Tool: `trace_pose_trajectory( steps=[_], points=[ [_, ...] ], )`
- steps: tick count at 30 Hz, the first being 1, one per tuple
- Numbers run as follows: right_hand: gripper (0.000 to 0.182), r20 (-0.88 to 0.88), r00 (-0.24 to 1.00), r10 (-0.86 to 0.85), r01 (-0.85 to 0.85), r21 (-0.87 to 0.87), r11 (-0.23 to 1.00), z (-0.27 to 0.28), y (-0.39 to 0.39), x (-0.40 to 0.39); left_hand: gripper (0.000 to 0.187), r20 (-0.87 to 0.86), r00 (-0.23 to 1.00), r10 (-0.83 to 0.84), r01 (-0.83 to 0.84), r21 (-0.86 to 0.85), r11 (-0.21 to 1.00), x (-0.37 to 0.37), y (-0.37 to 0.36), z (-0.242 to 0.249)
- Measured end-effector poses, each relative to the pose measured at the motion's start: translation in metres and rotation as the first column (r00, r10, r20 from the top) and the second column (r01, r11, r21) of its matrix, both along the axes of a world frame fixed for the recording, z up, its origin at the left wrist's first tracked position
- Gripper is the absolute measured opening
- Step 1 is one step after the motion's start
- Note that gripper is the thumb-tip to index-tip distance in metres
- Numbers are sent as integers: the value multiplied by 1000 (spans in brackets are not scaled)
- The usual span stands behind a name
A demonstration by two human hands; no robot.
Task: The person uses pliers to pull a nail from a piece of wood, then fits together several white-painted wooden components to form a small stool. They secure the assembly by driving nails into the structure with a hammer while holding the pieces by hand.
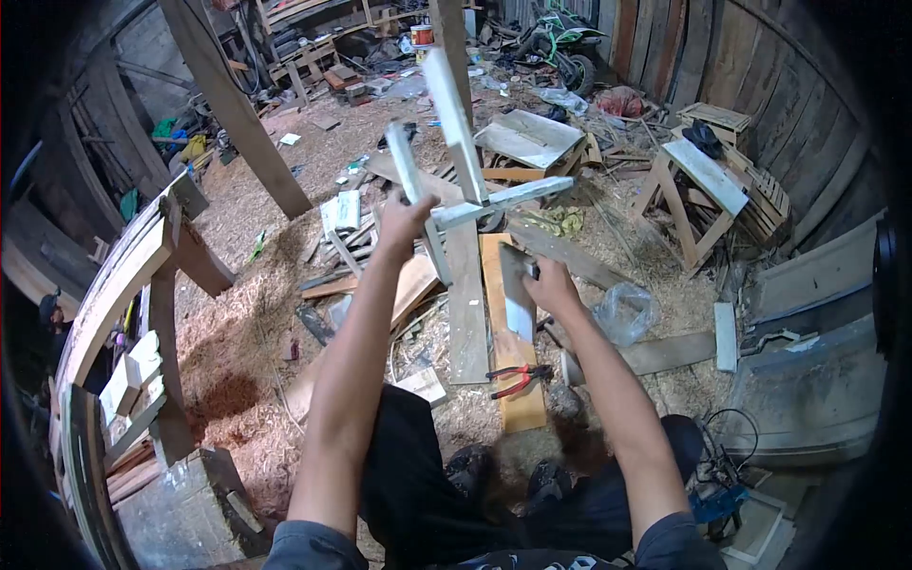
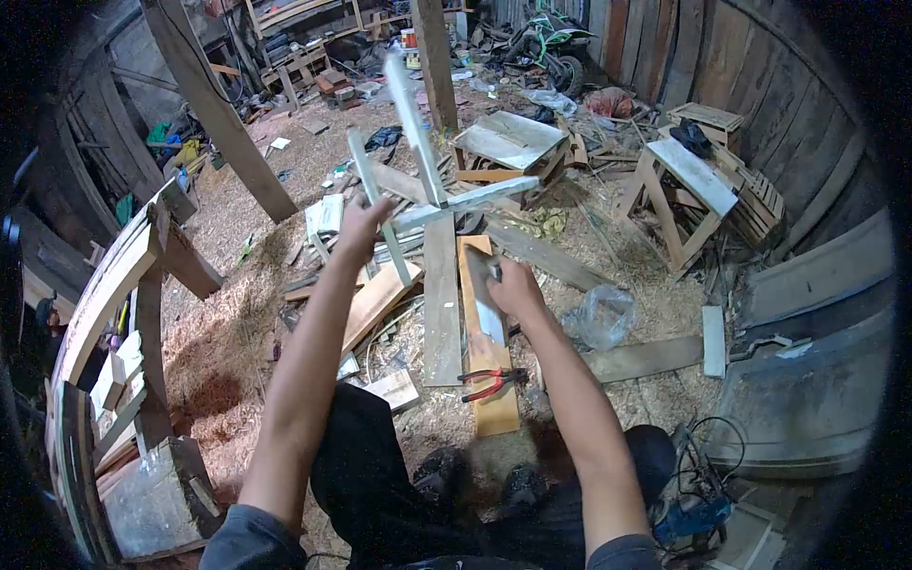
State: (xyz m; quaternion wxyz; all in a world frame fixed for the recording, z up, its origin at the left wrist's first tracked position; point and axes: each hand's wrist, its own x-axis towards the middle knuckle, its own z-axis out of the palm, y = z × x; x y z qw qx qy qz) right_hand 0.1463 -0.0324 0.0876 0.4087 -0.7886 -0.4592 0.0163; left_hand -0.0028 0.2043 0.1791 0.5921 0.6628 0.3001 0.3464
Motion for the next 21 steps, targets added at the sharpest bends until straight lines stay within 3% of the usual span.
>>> trace_pose_trajectory(
  steps=[2,3,6,8,11,12,14,15,19,21],
  points=[
    [34,43,998,35,-30,-109,994,42,2,0,47,119,993,3,23,-216,976,-3,-22,0],
    [34,25,998,56,-52,-139,989,47,5,11,28,105,994,41,-12,-269,963,-5,-37,9],
    [35,2,996,86,-86,24,996,96,-7,8,22,214,965,154,-12,-547,837,0,-38,-28],
    [33,-61,996,72,-67,79,995,112,-20,3,20,234,957,171,25,-653,757,0,-52,-21],
    [31,-107,994,-30,57,262,963,91,-37,2,24,247,958,147,79,-718,692,4,-67,2],
    [30,-169,985,-34,76,248,966,90,-43,0,24,273,947,171,77,-706,704,8,-69,3],
    [30,-280,959,-37,103,221,970,95,-50,-1,24,325,944,55,190,-672,716,13,-57,-10],
    [29,-284,958,25,71,325,943,88,-45,1,23,314,948,59,183,-685,705,14,-61,-4],
    [32,-298,954,42,77,378,922,82,-49,3,23,362,931,-33,303,-720,624,27,-56,-16],
    [35,-308,951,12,104,359,928,84,-52,3,24,350,936,-30,284,-706,648,33,-56,-19]
  ],
)
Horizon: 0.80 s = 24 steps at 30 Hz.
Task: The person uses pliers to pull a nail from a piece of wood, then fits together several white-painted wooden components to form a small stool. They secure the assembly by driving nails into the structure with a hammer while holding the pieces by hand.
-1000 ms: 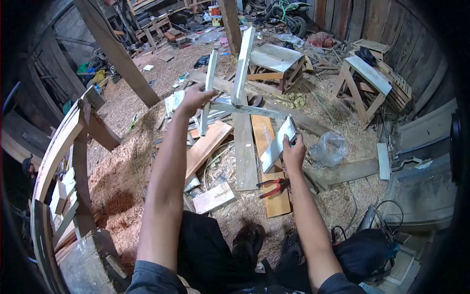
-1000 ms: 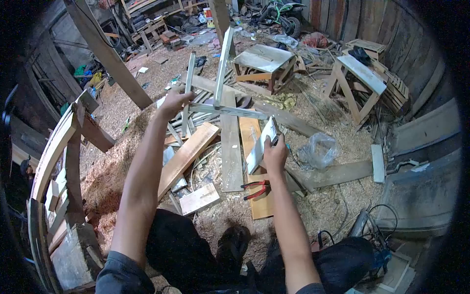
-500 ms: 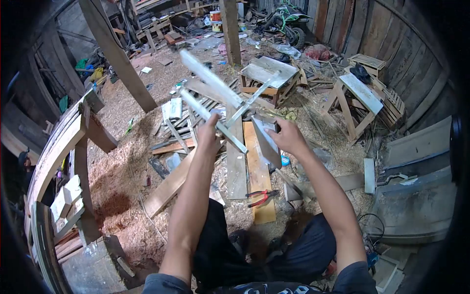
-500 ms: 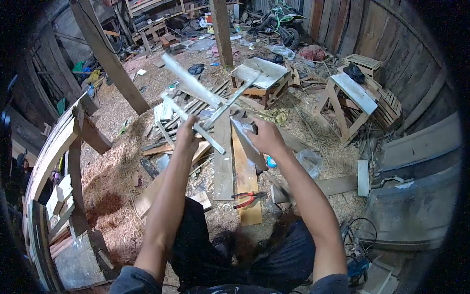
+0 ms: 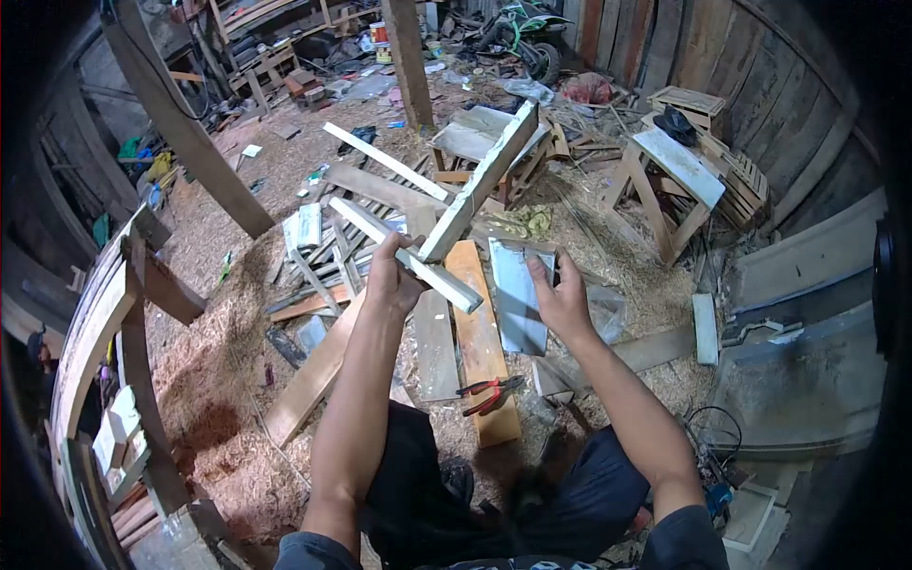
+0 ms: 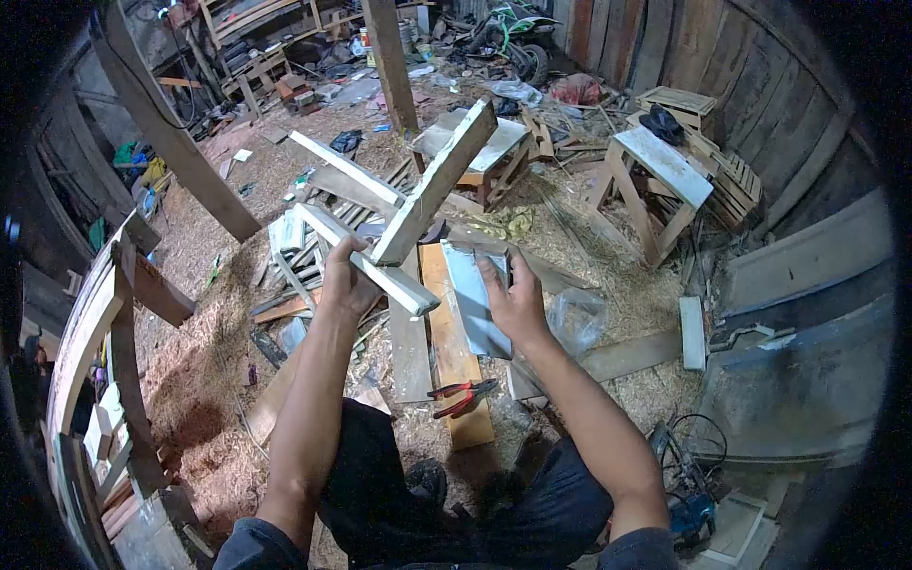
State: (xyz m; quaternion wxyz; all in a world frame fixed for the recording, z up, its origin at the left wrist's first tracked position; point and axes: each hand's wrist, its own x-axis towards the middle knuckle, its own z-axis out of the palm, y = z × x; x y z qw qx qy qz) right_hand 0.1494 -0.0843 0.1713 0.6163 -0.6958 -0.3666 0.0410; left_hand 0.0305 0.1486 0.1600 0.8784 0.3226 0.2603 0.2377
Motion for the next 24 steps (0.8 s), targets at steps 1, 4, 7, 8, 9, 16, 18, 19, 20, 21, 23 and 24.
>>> trace_pose_trajectory(
  steps=[1,4,7,8,9,16,18,19,20,21,23,24],
  points=[
    [36,-5,1000,-13,13,-10,1000,0,-1,1,25,-6,1000,6,-6,14,1000,1,-7,9],
    [42,160,981,-112,113,4,994,2,1,6,37,-26,999,-25,24,-38,999,1,-20,28],
    [39,227,972,-64,120,-241,963,12,-4,8,33,-56,998,-23,22,-3,1000,3,-20,20],
    [38,278,960,-36,116,-276,954,16,-4,4,31,-69,997,-23,25,30,999,4,-20,17],
    [38,332,943,-7,129,-344,930,17,-2,2,30,-84,996,-23,28,63,998,5,-21,16],
    [34,434,899,60,221,-567,793,33,3,1,26,-139,989,48,-1,319,948,2,-22,5],
    [33,450,893,5,263,-532,805,38,2,4,27,-133,990,39,9,341,940,3,-25,6],
    [33,460,888,-21,288,-519,805,37,1,8,28,-132,991,35,14,352,936,2,-26,7],
    [33,470,882,-46,312,-506,804,36,0,13,32,-126,991,37,5,320,947,2,-28,8],
    [33,481,874,-74,338,-491,803,36,-1,17,27,-123,991,42,-2,305,952,1,-32,16],
    [29,491,865,-106,383,-510,770,41,-5,21,21,-119,992,52,-18,276,961,-2,-42,33],
    [28,500,857,-125,397,-486,779,39,-8,24,20,-114,992,63,-26,307,951,-2,-36,29]
  ],
)
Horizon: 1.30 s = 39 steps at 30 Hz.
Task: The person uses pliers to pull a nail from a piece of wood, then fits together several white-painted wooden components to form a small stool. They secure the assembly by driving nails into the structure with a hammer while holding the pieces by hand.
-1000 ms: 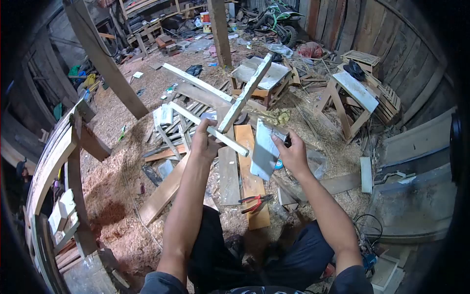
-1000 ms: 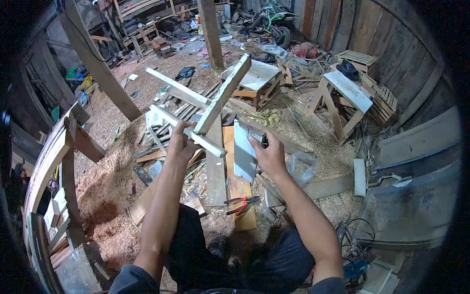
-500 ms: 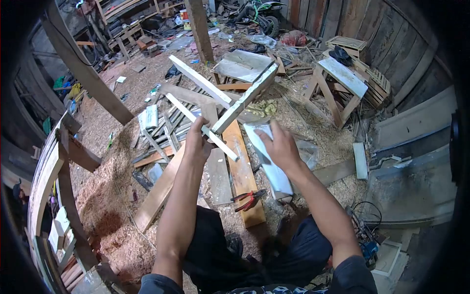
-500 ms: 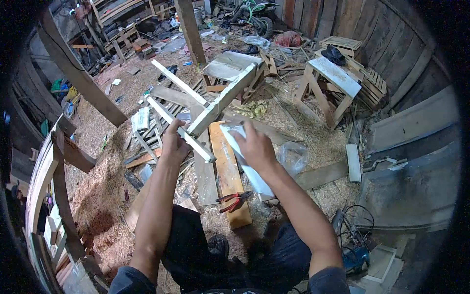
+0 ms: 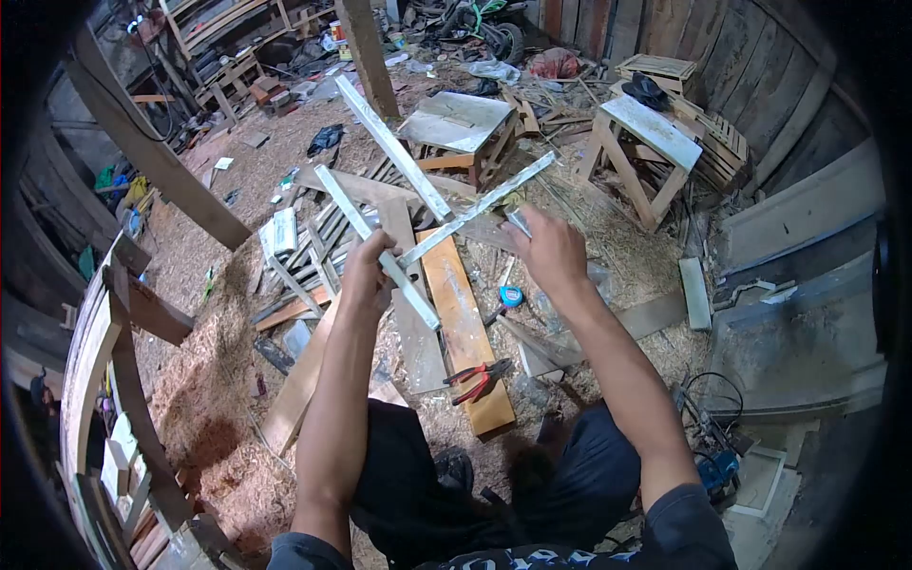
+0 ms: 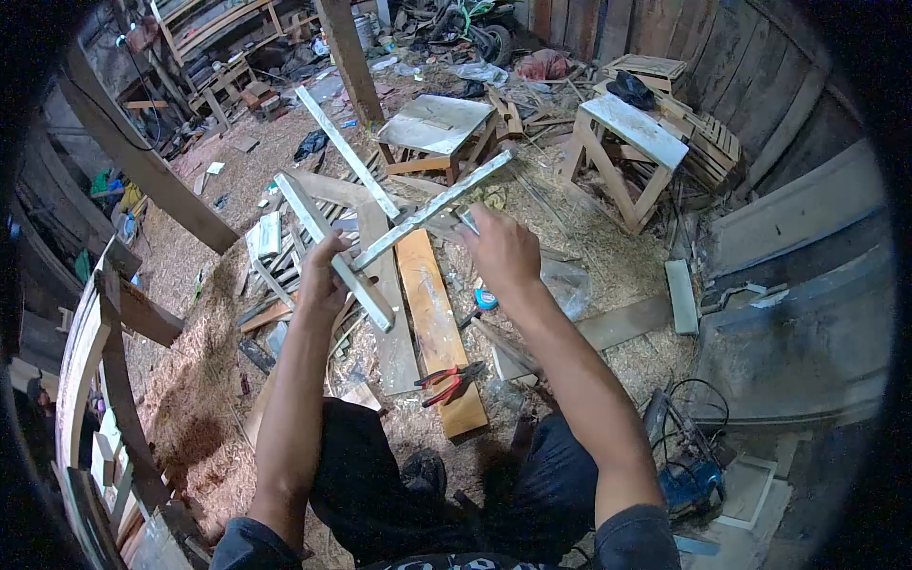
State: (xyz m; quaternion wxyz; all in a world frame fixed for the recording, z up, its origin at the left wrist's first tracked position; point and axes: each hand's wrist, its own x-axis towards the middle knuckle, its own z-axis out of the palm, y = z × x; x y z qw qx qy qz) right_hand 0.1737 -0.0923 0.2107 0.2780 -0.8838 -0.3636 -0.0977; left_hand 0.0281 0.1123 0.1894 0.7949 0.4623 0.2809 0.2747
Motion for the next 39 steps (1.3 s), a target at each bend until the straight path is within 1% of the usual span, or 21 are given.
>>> trace_pose_trajectory(
  steps=[1,3,4,7,10,13,16,17,19,22,25,28,32,35,38,39],
  points=[
    [27,15,1000,-8,8,24,1000,-1,-2,2,34,-17,999,-38,39,9,999,-2,9,-6],
    [24,44,999,-16,16,7,1000,-2,-2,2,64,-52,992,-112,113,23,993,-5,19,-12],
    [23,57,998,-20,20,-2,1000,-3,-2,1,65,-30,996,-85,87,63,994,-5,15,-10],
    [12,169,986,-4,8,-21,1000,-10,-1,-3,65,-38,990,-135,140,153,978,-7,26,-15],
    [11,254,967,29,-26,-14,1000,-12,1,-3,49,-7,999,-44,45,179,983,-7,24,-16],
    [13,283,956,77,-66,-50,997,-12,3,-5,55,14,998,-53,50,188,981,-8,27,-19],
    [13,318,942,103,-103,-15,995,-17,7,-8,51,-24,999,-43,47,241,969,-5,32,-27],
    [14,316,942,110,-116,-1,993,-18,8,-10,49,-23,999,-41,45,236,971,-5,32,-29],
    [18,311,943,122,-138,28,990,-18,9,-15,47,-25,999,-40,45,227,973,-5,21,-19],
    [17,289,950,119,-122,-6,992,-16,11,-15,45,30,999,-17,8,272,962,0,24,-26],
    [17,273,955,119,-118,-18,993,-13,10,-13,44,49,998,-38,27,224,974,0,23,-28],
    [17,263,958,116,-116,-15,993,-14,9,-13,44,70,997,-45,29,215,976,1,23,-29],
    [19,247,963,104,-114,27,993,-17,10,-13,44,51,998,-29,17,222,975,2,31,-36],
    [18,137,975,174,-188,95,978,-20,6,-14,45,57,998,10,-21,191,981,0,37,-39],
    [17,77,926,371,-368,-53,928,-49,9,-21,46,70,995,72,-81,142,987,-2,40,-37],
    [17,105,891,442,-431,-116,895,-63,12,-25,47,69,993,92,-99,113,989,-3,36,-31]
  ],
)
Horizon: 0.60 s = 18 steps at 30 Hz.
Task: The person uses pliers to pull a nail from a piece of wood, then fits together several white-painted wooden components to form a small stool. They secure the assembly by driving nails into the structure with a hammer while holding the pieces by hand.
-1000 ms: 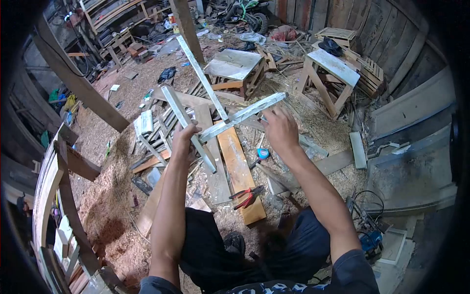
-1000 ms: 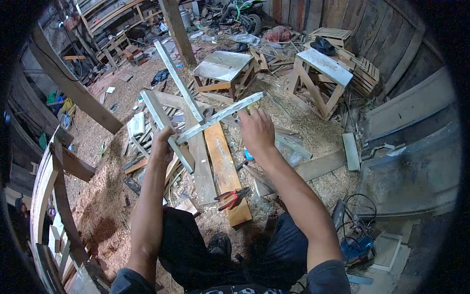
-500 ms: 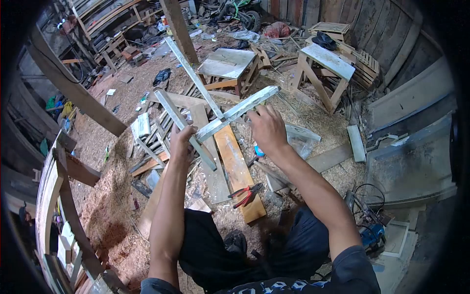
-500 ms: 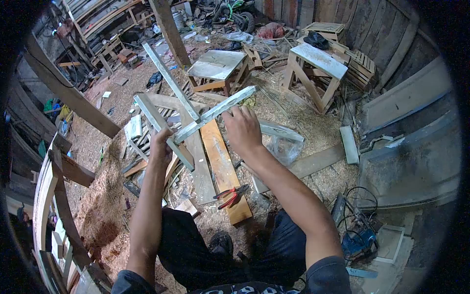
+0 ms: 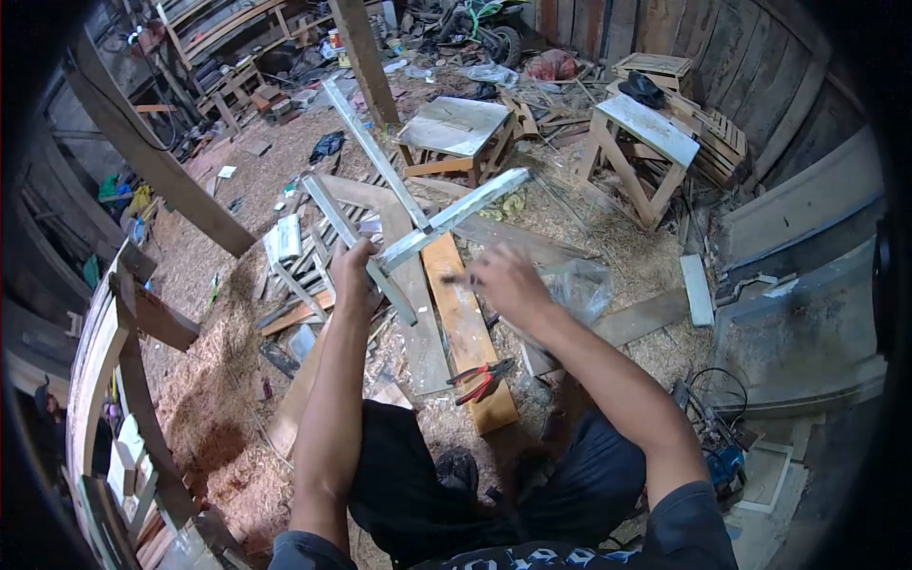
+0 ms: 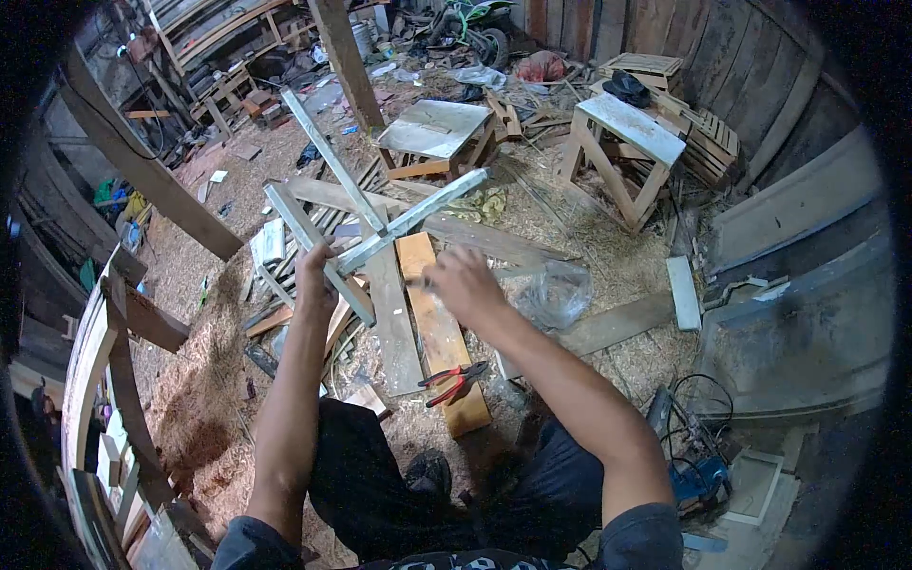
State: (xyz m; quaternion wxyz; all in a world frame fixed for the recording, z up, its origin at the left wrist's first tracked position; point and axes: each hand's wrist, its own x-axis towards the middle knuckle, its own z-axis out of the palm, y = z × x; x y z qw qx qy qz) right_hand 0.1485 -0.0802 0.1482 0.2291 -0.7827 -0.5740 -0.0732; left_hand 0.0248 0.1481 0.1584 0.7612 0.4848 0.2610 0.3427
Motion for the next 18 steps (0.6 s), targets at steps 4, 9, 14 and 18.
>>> trace_pose_trajectory(
  steps=[4,9,14,18],
  points=[
    [20,205,950,234,-196,-188,962,-59,7,-22,53,-1,998,56,-56,-101,993,-3,2,-1],
    [27,-163,986,-45,-8,-313,950,-180,-7,-29,38,-67,994,87,-89,-27,996,-14,0,10],
    [31,-400,872,-283,-75,-680,729,-156,-13,-50,30,-45,991,122,-119,71,990,-17,2,11],
    [59,-518,833,-195,-113,-504,856,-214,-10,-41,34,-34,993,114,-114,0,993,-13,3,6]
  ],
)
